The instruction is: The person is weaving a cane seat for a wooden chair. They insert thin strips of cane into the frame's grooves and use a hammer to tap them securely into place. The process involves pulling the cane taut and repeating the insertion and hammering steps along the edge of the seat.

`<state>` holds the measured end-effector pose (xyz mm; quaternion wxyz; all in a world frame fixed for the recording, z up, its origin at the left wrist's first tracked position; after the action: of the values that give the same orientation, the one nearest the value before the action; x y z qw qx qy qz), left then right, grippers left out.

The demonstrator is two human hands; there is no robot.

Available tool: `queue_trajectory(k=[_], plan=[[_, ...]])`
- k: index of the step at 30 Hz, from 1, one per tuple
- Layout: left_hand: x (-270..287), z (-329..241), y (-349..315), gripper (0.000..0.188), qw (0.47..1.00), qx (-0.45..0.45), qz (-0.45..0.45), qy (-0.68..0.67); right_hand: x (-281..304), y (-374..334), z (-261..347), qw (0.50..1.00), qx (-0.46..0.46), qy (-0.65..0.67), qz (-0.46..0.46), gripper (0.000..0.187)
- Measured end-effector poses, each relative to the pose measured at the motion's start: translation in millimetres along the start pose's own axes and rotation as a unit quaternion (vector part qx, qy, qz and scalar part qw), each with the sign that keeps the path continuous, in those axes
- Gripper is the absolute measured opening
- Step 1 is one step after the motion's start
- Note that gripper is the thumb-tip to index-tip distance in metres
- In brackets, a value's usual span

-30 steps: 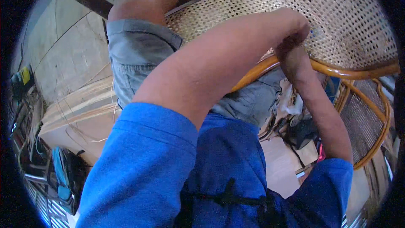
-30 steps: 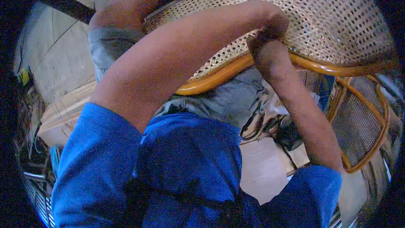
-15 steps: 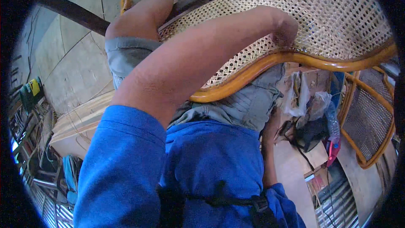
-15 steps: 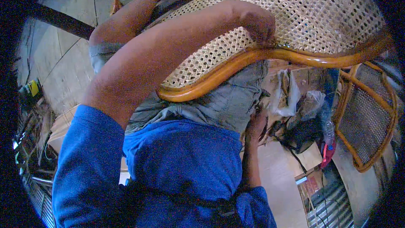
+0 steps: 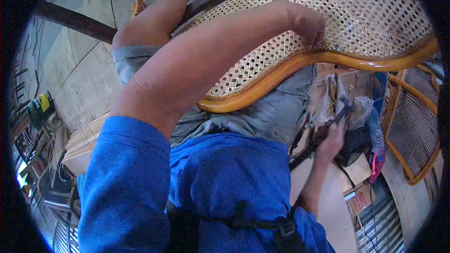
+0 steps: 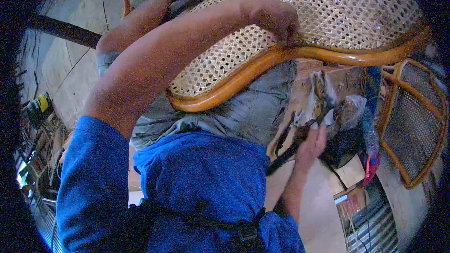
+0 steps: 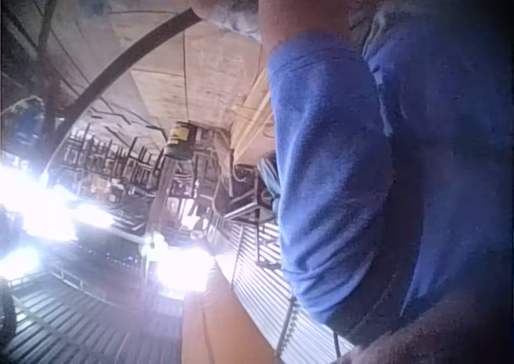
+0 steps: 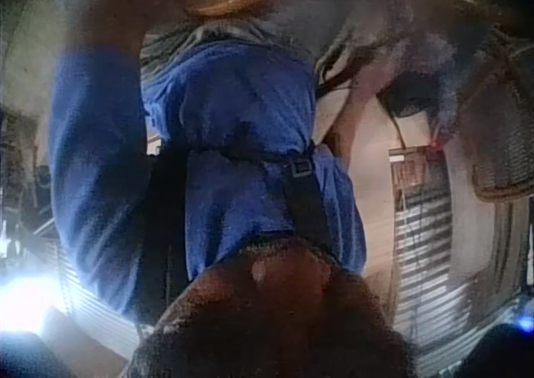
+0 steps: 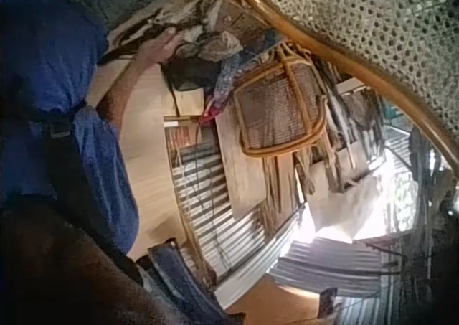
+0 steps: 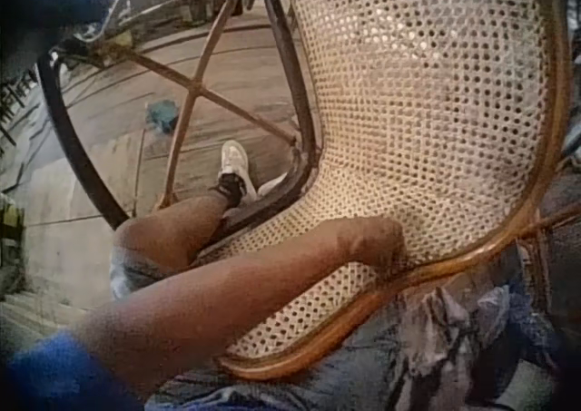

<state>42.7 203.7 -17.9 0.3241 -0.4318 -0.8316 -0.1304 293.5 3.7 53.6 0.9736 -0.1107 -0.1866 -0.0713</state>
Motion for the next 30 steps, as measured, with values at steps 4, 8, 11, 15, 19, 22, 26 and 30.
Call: queue_trajectory(k=[4,8,11,15,19,22,26,30], plan=[[4,-1,6,0.018,0.999,0.004,0.025,0.024,-13,1,76,0.963,-0.113,-0.057,0.239,0.028],[12,-13,-1,0.018,0.999,0.000,0.020,0.050,-39,16,90,0.926,-0.171,-0.186,0.282,0.022],[7,-5,2,0.015,0.999,-0.037,0.011,0.029,-58,30,97,0.905,-0.158,-0.247,0.308,0.024],[12,-8,-2,0.016,0.999,-0.016,0.040,0.030,-75,36,107,0.880,-0.092,-0.310,0.347,0.026],[6,-8,-1,0.016,0.999,-0.038,0.003,0.015,-81,42,98,0.848,0.043,-0.388,0.360,0.027],[8,-7,0,0.017,0.997,-0.052,0.020,0.054,-75,49,82,0.854,0.069,-0.393,0.334,0.030],[7,-1,1,0.019,0.996,-0.086,-0.003,0.031,-77,43,87,0.884,-0.001,-0.339,0.321,0.028],[-3,11,9,0.020,0.999,-0.048,0.000,0.008,-73,41,66,0.863,0.121,-0.366,0.326,0.029]])
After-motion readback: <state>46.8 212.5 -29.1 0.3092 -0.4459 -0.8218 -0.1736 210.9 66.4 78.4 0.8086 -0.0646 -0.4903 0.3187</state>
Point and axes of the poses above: each hand's wrist, its own y-axis towards the middle knuckle, its own x-axis out of the back of the hand, z = x × y, the point moved 2 cm from there along y, towards the middle knuckle, and after that the axes turned 14 degrees about y, right-handed, at the moved point
